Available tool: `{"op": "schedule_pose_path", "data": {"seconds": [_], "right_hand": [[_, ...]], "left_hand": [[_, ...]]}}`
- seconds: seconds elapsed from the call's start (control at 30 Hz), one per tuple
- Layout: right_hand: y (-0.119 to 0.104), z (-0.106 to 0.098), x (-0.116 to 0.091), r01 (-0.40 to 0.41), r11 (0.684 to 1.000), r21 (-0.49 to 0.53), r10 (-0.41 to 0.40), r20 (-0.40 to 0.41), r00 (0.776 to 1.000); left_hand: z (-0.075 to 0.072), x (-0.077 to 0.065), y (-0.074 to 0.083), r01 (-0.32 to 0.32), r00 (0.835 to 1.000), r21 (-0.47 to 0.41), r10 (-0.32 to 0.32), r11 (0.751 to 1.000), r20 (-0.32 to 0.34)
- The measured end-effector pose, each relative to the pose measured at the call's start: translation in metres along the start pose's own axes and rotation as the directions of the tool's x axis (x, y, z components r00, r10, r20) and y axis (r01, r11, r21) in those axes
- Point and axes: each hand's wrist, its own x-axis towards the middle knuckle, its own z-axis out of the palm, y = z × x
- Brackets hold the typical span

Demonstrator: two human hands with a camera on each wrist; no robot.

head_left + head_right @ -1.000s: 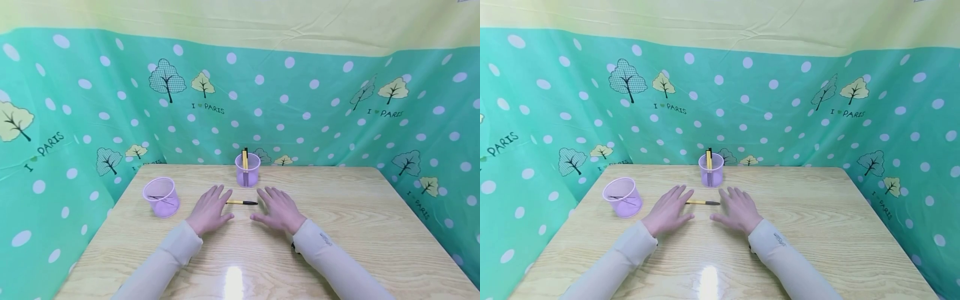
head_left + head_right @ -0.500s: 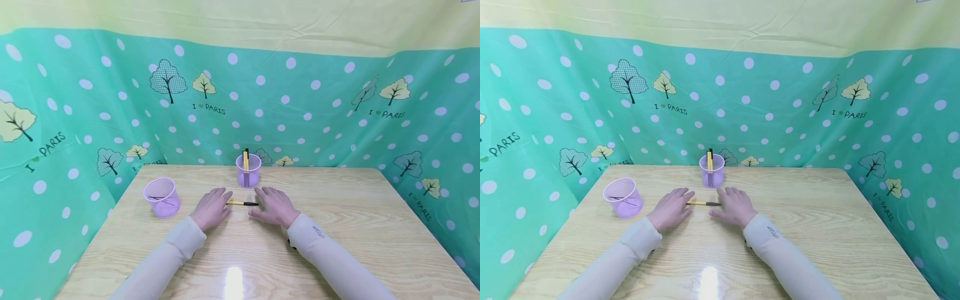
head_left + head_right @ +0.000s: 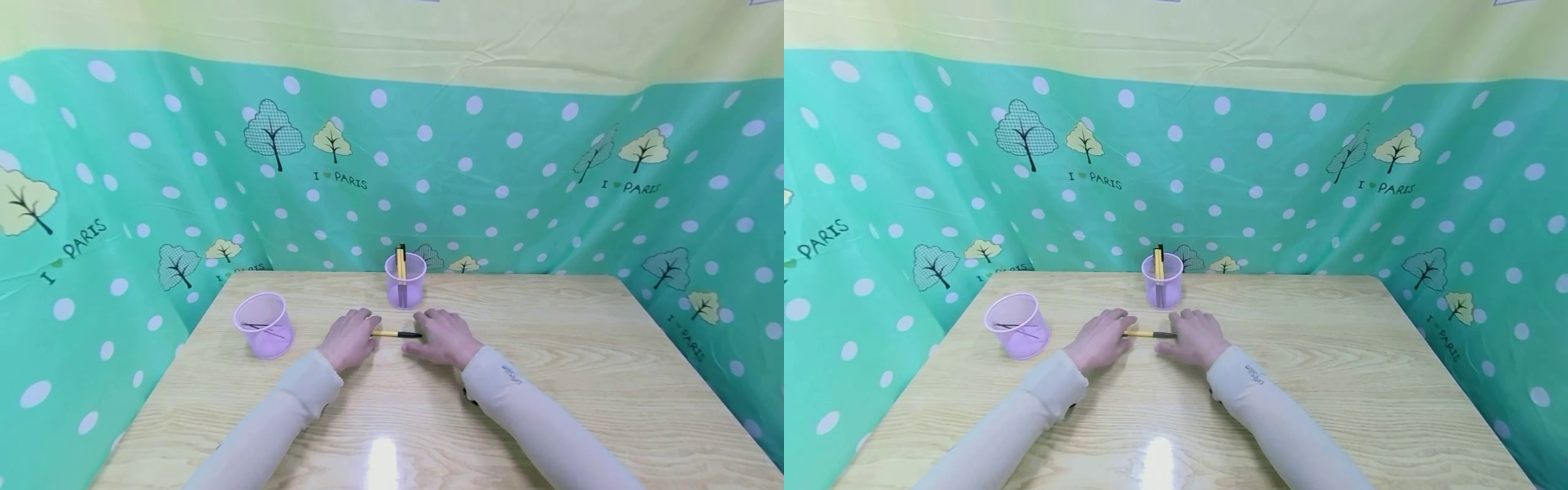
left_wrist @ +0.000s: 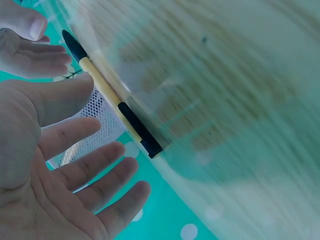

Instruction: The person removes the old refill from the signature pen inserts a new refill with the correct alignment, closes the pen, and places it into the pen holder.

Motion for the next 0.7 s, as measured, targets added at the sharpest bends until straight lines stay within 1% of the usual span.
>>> {"op": "schedule_pose_path", "data": {"seconds": [0.1,0.33,0.47,0.7], "right_hand": [[-0.001,0.000,0.002,0.002,1.000,-0.010,-0.002,0.016,1.000],[-0.004,-0.001,0.007,0.008,1.000,0.020,-0.008,0.025,1.000],[-0.007,-0.002,0.010,0.004,1.000,0.007,-0.004,0.041,0.999],[-0.010,-0.003,0.014,-0.001,1.000,-0.010,0.002,0.059,0.998]], "left_hand": [[0.001,0.003,0.000,0.005,1.000,-0.002,-0.005,1.000,0.019],[0.006,0.010,0.000,0.024,0.998,-0.004,-0.023,1.000,0.062],[0.007,0.013,0.001,0.031,0.998,-0.003,-0.031,1.000,0.062],[0.011,0.016,0.001,0.026,0.998,-0.009,-0.025,1.000,0.053]]}}
